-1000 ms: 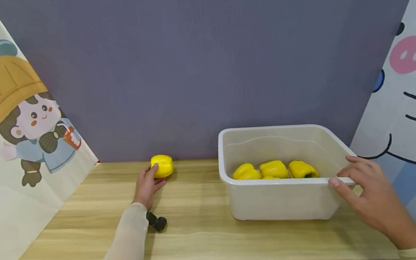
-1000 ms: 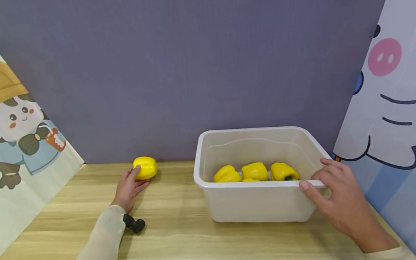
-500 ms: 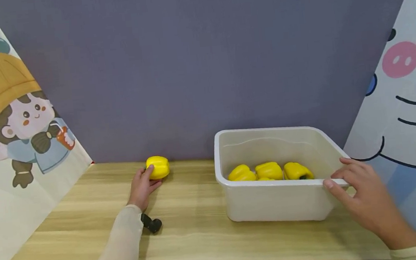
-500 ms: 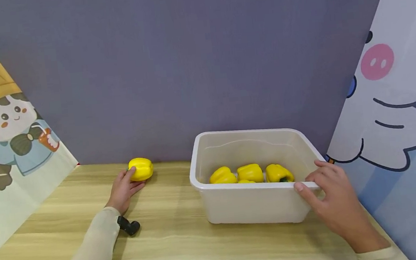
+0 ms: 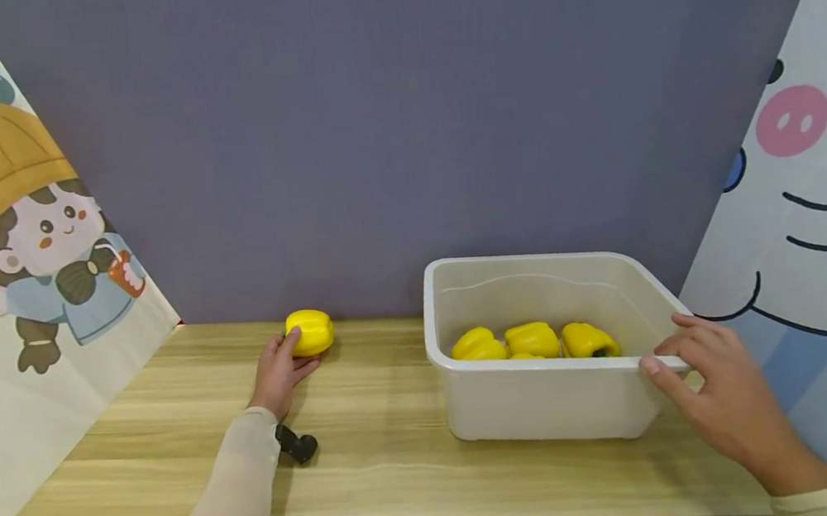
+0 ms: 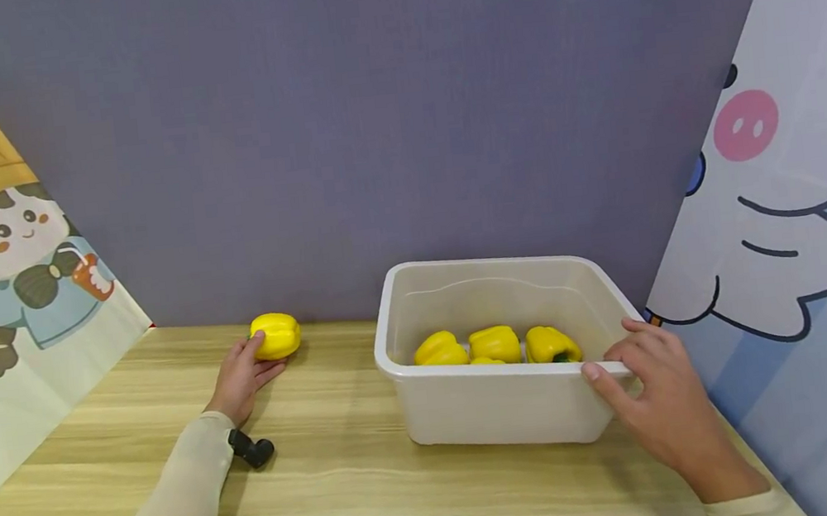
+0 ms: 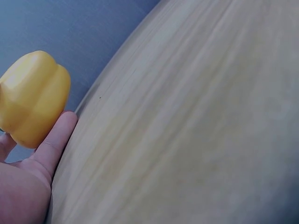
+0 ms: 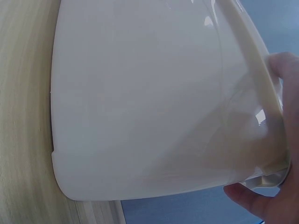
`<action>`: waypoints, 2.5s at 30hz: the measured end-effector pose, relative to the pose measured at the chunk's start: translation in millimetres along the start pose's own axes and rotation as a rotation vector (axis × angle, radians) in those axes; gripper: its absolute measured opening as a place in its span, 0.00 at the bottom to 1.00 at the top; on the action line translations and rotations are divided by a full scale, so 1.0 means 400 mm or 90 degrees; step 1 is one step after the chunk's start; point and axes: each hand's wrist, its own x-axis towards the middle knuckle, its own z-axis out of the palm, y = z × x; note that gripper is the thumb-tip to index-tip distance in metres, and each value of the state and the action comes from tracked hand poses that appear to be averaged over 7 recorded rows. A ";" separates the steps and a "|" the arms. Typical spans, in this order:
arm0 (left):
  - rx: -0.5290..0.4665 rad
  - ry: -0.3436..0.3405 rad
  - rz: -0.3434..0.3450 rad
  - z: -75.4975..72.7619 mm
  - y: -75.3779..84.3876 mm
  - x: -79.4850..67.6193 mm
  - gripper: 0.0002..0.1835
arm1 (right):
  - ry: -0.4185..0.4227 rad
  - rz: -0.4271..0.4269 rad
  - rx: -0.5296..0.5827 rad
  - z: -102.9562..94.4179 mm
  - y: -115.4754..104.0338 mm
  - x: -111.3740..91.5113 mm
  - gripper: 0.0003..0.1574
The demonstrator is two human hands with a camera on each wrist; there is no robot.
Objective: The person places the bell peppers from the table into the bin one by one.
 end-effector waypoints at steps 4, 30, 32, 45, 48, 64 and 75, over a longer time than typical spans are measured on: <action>-0.003 0.007 0.002 -0.001 0.005 0.001 0.38 | 0.010 -0.012 0.003 0.000 -0.002 0.003 0.06; 0.014 -0.006 -0.005 0.001 0.006 -0.003 0.39 | 0.018 -0.021 0.014 -0.007 -0.004 0.007 0.05; 0.011 -0.007 -0.001 0.001 0.008 -0.001 0.39 | 0.019 -0.021 0.014 -0.007 -0.004 0.009 0.05; -0.026 -0.027 -0.049 -0.003 0.017 0.001 0.37 | 0.021 -0.014 0.001 -0.001 -0.004 0.003 0.05; -0.050 -0.032 -0.077 -0.003 0.029 -0.010 0.39 | 0.025 -0.018 0.005 0.001 -0.003 0.000 0.05; -0.141 -0.028 -0.122 0.027 0.079 -0.026 0.39 | 0.020 -0.014 0.007 0.004 -0.002 0.000 0.05; -0.119 -0.040 -0.137 0.047 0.096 -0.038 0.41 | 0.027 -0.016 0.011 0.002 -0.003 0.000 0.05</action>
